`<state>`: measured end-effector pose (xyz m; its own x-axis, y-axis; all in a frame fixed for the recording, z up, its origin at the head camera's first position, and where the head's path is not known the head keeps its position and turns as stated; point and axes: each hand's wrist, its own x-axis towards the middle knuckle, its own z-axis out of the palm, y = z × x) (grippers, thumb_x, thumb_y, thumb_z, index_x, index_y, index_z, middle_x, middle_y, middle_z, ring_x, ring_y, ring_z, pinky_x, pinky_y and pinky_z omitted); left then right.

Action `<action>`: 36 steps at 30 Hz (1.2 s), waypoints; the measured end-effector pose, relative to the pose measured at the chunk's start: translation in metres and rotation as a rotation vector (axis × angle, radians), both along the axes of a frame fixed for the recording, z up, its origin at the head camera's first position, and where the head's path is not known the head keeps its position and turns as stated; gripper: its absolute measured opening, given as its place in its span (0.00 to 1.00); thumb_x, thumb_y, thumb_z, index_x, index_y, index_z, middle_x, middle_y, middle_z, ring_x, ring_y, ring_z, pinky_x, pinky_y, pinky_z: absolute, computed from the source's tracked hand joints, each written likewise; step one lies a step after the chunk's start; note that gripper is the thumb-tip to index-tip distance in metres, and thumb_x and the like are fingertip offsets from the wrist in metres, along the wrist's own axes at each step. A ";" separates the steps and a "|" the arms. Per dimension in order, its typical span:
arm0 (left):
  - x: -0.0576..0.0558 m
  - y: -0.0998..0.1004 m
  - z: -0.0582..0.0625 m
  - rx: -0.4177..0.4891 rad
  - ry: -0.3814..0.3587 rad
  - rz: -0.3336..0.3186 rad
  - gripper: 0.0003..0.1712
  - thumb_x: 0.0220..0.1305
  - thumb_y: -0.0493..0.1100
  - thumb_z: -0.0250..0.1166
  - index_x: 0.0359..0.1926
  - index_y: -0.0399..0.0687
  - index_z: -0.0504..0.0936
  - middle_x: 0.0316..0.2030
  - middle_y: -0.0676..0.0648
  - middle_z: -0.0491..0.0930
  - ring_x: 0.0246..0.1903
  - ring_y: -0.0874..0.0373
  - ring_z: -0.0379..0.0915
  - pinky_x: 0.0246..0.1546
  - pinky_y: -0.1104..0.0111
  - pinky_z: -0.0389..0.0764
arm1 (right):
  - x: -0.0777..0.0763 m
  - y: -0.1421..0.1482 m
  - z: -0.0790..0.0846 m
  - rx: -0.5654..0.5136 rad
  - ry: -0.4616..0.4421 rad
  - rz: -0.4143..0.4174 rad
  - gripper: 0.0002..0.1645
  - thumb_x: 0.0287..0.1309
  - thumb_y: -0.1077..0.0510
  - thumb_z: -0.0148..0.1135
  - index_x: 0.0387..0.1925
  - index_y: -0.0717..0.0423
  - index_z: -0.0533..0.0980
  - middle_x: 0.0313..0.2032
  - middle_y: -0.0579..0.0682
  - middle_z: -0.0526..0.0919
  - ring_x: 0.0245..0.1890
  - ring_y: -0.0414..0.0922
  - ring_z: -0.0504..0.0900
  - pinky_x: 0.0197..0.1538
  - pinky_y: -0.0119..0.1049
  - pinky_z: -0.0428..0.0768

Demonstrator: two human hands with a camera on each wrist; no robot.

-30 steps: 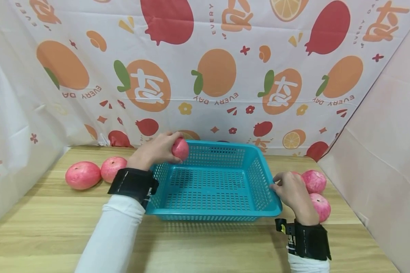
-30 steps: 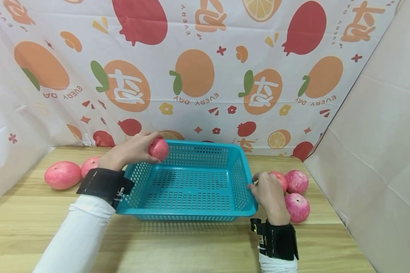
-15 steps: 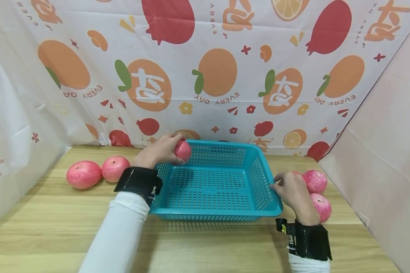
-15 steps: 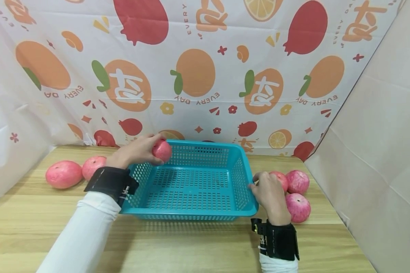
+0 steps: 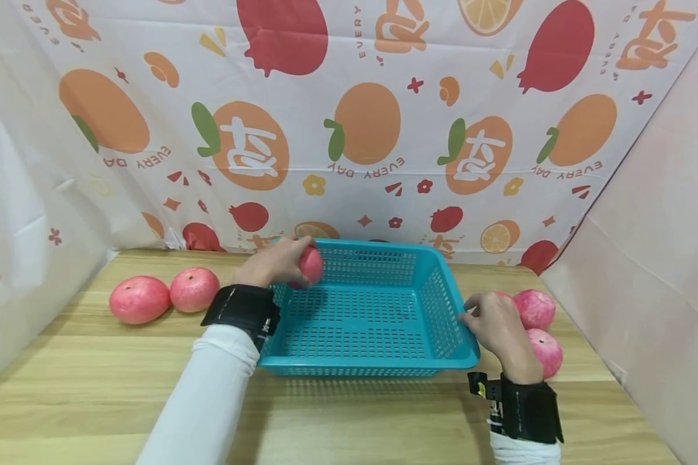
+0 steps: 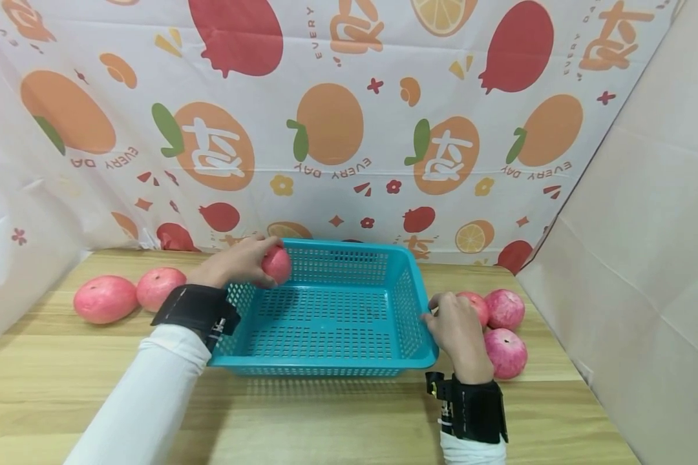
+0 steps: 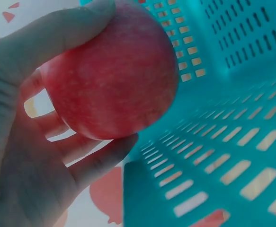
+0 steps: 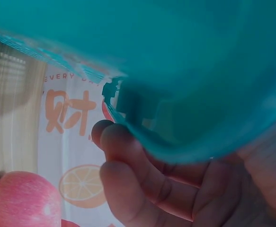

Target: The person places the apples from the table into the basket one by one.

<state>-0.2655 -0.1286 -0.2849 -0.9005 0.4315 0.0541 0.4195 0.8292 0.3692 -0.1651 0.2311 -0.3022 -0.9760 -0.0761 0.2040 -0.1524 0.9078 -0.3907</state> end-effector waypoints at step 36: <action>-0.004 0.011 -0.015 -0.163 -0.115 0.098 0.45 0.39 0.41 0.73 0.62 0.52 0.63 0.56 0.37 0.61 0.51 0.41 0.53 0.36 0.49 0.77 | 0.000 0.000 -0.001 0.001 0.000 0.005 0.14 0.49 0.63 0.63 0.36 0.70 0.77 0.28 0.60 0.81 0.23 0.46 0.78 0.25 0.40 0.82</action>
<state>-0.2697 -0.1176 -0.3001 -0.9347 0.3364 -0.1146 0.2971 0.9165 0.2678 -0.1647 0.2314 -0.3032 -0.9756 -0.0815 0.2040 -0.1574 0.9072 -0.3901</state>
